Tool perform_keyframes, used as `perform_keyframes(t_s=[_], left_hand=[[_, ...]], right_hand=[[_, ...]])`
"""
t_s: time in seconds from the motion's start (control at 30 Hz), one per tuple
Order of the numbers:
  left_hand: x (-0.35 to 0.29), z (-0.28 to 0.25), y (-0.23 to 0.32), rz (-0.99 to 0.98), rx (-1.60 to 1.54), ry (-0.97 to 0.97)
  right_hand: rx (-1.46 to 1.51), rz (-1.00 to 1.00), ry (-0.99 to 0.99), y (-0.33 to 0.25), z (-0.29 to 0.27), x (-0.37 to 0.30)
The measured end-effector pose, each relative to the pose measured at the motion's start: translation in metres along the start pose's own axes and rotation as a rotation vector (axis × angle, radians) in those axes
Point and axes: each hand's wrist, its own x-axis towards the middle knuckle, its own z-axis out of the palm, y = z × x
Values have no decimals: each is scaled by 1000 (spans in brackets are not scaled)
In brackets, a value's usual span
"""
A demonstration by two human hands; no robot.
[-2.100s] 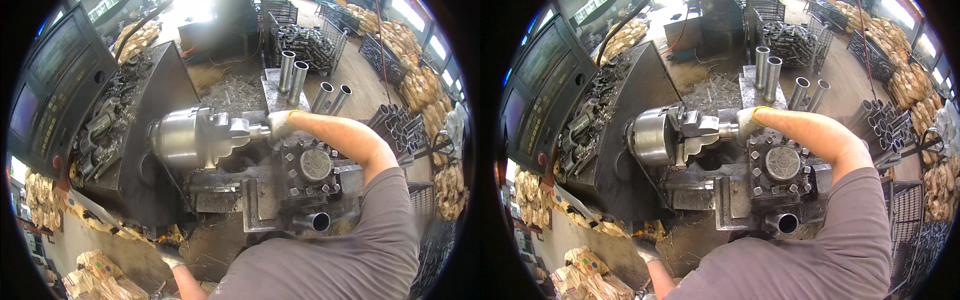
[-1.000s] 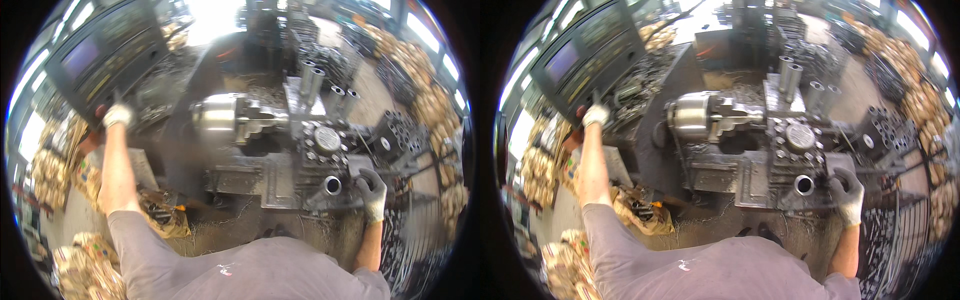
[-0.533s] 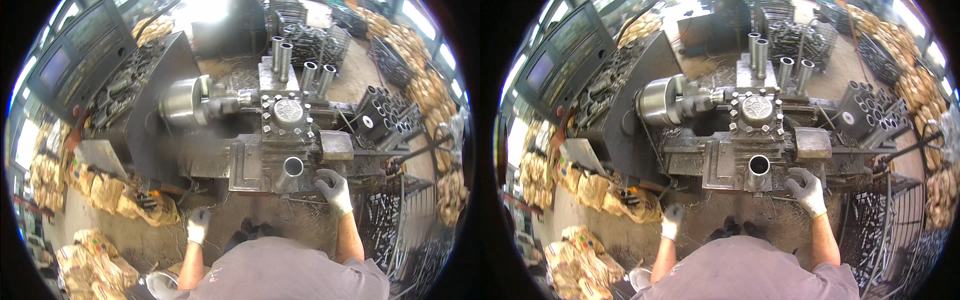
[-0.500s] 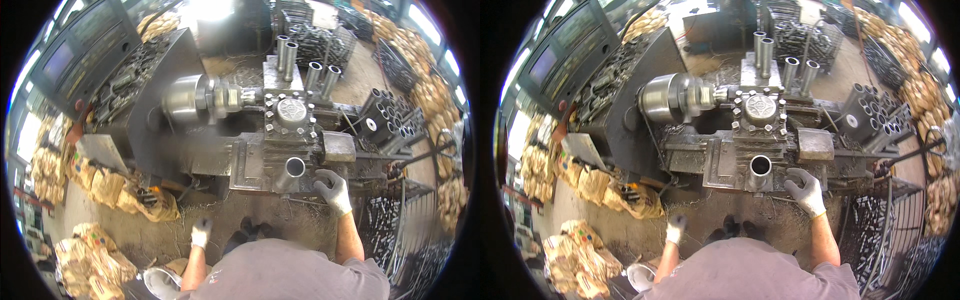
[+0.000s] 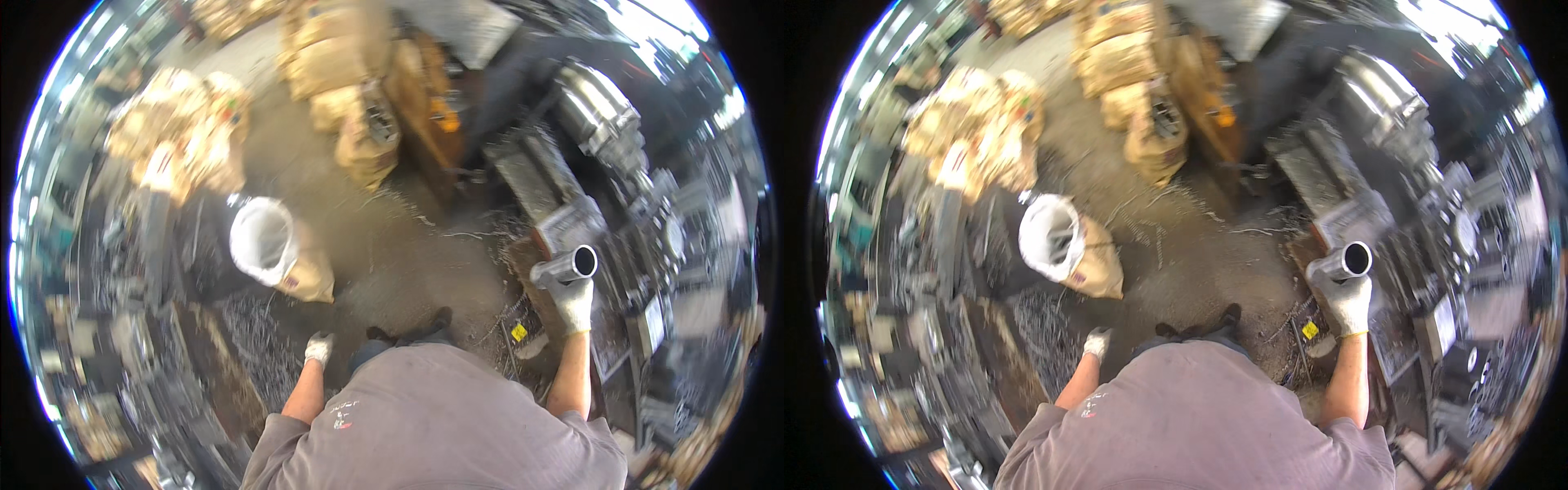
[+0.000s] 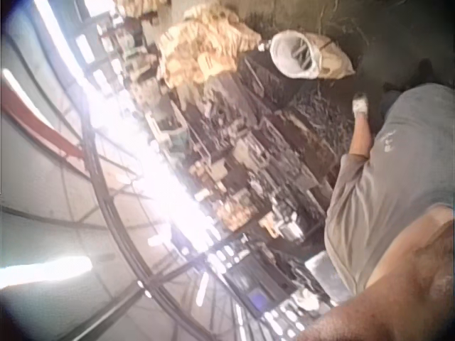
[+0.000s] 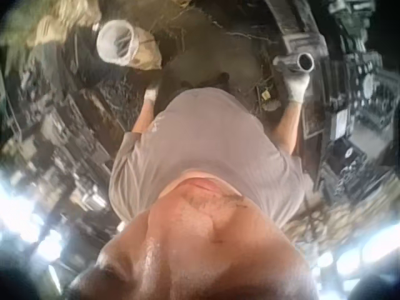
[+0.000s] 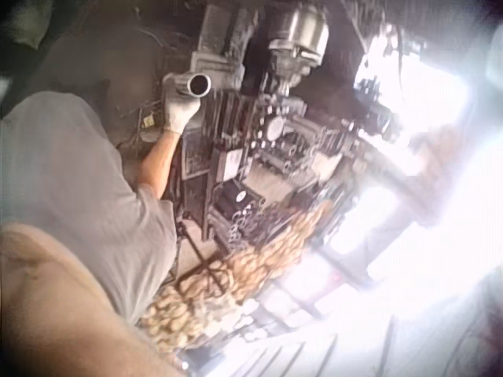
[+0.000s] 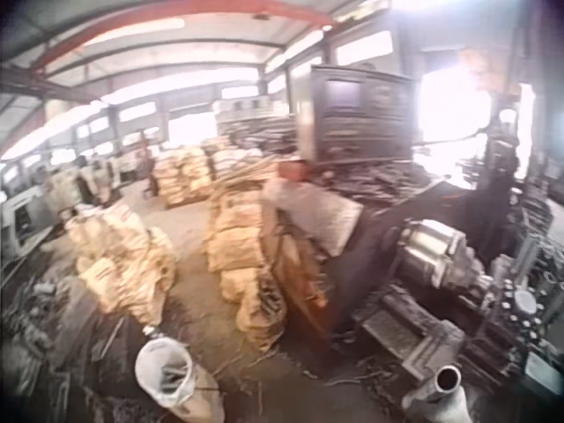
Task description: The person repeatedly loads cylindrical metal blanks into a lathe chuck, operates the machine, and removes finished metal parts. The finished parts are placed into a wire basket. The person wears gloves throughout the process.
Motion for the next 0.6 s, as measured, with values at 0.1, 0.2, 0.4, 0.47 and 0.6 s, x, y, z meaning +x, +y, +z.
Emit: perform_keyframes(t_s=[0.1, 0.2, 0.4, 0.47, 0.6], left_hand=[[-50, -15, -65, -78, -45, 89], [-81, -8, -167, -300, -230, 145], [-177, -11, -310, -749, -916, 406], [-223, -2, -332, -784, -1285, 574], [-293, 91, -393, -848, -1574, 1177]], right_hand=[[-167, -221, -312, -24, 107, -5], [-416, -283, -603, -109, 219, -51], [-238, -788, -1219, -163, 381, -154], [-258, -991, -1396, -180, 428, -188], [-58, -1004, -1858, -218, 522, -250]])
